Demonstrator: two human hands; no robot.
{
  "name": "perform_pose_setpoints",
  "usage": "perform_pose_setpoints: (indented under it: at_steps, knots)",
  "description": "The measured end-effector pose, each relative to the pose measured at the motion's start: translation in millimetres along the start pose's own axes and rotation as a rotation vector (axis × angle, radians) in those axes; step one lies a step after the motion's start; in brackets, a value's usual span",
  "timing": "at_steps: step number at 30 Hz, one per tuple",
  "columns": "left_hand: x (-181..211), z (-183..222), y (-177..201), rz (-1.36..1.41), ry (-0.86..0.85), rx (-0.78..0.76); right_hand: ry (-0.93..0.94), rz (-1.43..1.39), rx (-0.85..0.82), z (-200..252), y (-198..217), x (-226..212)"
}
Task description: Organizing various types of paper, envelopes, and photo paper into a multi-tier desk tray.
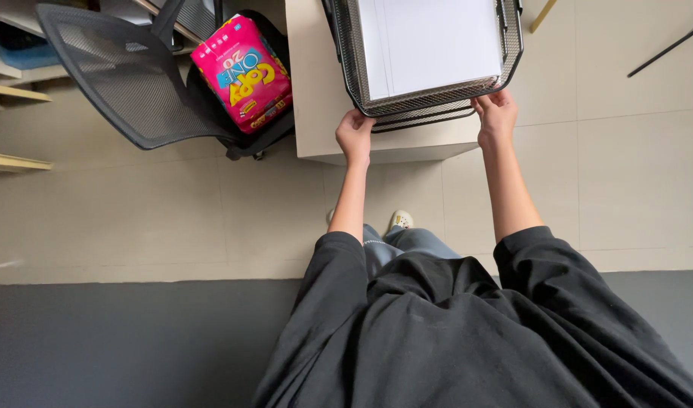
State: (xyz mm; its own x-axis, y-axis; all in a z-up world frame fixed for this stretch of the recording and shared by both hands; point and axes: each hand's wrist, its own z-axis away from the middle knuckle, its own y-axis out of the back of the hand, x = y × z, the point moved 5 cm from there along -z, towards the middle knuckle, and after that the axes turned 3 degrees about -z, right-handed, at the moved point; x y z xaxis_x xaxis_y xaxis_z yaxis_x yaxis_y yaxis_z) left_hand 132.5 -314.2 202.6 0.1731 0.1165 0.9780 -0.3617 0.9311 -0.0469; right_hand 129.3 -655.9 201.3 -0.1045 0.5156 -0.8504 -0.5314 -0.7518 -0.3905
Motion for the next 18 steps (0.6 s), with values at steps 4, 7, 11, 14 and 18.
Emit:
perform_pose_setpoints:
  at_steps: [4, 7, 11, 14, 18]
  knots:
    - [3.7, 1.4, -1.3, -0.025, -0.023, -0.023, 0.013, 0.012, -0.003, -0.6, -0.8, -0.1]
    - [9.7, 3.6, -0.8, -0.051, -0.071, -0.005, 0.035, 0.033, 0.019, -1.1, -2.2, 0.0]
    - [19.2, 6.2, -0.5, -0.141, -0.087, 0.016, 0.082, 0.067, 0.040, -6.4, 0.5, 2.3]
    - [27.2, 8.4, -0.5, -0.185, -0.092, 0.037, 0.091, 0.105, 0.054, -9.3, 4.1, 6.4]
    - [25.2, 5.8, -0.6, -0.213, -0.110, 0.034, 0.086, 0.199, 0.074, -12.2, 11.7, 9.2]
